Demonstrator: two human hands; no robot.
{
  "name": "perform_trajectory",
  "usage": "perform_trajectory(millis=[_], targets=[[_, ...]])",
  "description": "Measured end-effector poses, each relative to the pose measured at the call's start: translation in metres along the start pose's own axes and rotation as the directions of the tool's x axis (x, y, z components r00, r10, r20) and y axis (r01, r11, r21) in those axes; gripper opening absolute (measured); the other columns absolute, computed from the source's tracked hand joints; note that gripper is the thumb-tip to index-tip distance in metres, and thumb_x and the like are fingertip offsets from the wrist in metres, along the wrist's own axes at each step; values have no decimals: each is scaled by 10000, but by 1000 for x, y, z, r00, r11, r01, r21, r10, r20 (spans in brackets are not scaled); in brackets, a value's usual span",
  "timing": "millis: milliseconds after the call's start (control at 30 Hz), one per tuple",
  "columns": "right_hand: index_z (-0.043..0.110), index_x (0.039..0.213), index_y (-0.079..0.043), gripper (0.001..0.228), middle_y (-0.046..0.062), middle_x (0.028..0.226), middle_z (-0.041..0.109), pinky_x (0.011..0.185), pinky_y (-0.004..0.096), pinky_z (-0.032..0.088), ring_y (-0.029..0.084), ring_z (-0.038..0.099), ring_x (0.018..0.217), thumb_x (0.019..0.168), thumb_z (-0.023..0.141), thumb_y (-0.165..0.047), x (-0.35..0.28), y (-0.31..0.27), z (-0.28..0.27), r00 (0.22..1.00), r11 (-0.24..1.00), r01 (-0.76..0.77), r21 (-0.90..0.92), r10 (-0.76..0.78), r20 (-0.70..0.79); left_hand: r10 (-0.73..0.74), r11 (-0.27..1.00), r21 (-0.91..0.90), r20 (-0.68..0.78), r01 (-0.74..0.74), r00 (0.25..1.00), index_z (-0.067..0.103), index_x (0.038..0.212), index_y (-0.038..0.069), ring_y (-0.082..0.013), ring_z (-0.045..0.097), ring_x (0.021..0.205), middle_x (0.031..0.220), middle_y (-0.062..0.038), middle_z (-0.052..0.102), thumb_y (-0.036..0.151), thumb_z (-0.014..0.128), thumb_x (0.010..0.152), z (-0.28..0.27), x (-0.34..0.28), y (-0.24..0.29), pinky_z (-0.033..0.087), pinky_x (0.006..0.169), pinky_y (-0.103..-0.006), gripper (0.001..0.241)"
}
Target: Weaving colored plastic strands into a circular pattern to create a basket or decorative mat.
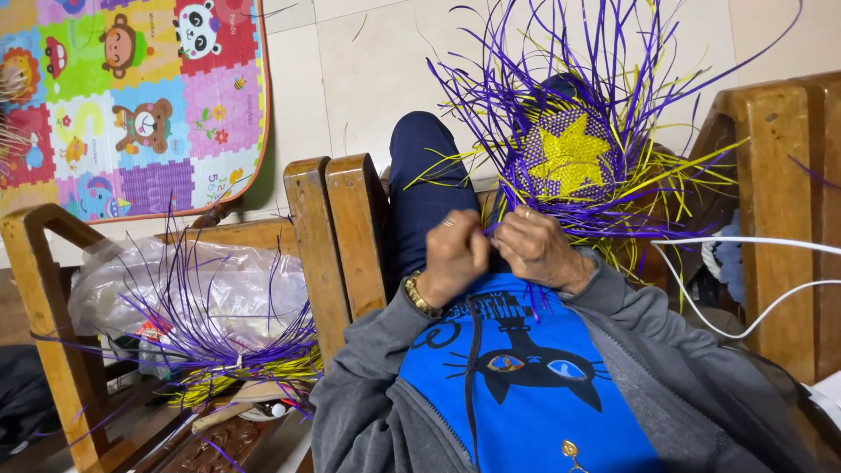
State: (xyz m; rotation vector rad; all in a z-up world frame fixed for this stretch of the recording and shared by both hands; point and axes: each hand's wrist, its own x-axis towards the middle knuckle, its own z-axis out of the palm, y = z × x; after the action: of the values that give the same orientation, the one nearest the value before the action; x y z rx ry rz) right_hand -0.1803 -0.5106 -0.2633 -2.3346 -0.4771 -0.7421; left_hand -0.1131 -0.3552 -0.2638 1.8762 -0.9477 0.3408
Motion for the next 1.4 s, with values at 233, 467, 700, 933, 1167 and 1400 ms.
perform_trajectory(millis=[233, 467, 700, 933, 1167, 1400], targets=[[632, 771, -40, 148, 86, 736, 629, 564, 365, 485, 292, 595, 605, 915, 625, -72, -6, -11, -8, 960, 980, -87, 179, 131, -247, -194, 965, -214, -180, 155, 964, 620, 897, 42, -332, 616, 664, 745, -139, 620, 57, 484, 926, -40, 35, 7, 500, 611, -349, 140], [656, 842, 86, 63, 261, 905, 689, 536, 388, 535, 362, 664, 667, 798, 698, 71, -1, -22, -11, 932, 900, 220, 375, -81, -352, 72, 899, -437, 154, 2, 985, 590, 1193, 18, -404, 639, 852, 911, -175, 616, -12, 559, 859, -12, 18, 25, 547, 760, -454, 337], [668, 843, 112, 89, 296, 892, 665, 559, 430, 519, 402, 648, 686, 761, 701, 115, 6, -26, -9, 943, 806, 296, 513, -159, -293, 193, 953, -270, 201, -135, 960, 529, 1275, 84, -385, 630, 882, 895, -165, 602, -1, 555, 871, -27, 5, 13, 547, 777, -473, 413], [697, 787, 107, 51, 296, 810, 656, 559, 433, 500, 372, 610, 653, 782, 748, 112, 4, -22, -12, 889, 848, 383, 366, -229, -397, 112, 924, -381, 180, -36, 977, 595, 1142, 104, -373, 634, 893, 900, -135, 623, 143, 531, 932, -19, -9, 10, 557, 759, -449, 223], [618, 1010, 33, 218, 202, 930, 651, 761, 441, 469, 335, 591, 817, 882, 744, -91, -7, -13, -12, 973, 951, 194, 243, -155, -172, 5, 988, 154, -104, 11, 995, 585, 1092, 99, -269, 633, 867, 990, -77, 645, -51, 529, 918, -177, 27, 15, 510, 778, -361, 236], [629, 881, 83, 150, 223, 824, 647, 733, 436, 470, 368, 607, 747, 892, 722, -33, -4, -14, -4, 980, 951, 132, 279, -84, -180, 532, 320, 939, -291, 130, 795, 586, 1048, -5, -300, 574, 719, 875, -148, 630, 5, 539, 966, -369, 44, 39, 507, 627, -410, 95]])
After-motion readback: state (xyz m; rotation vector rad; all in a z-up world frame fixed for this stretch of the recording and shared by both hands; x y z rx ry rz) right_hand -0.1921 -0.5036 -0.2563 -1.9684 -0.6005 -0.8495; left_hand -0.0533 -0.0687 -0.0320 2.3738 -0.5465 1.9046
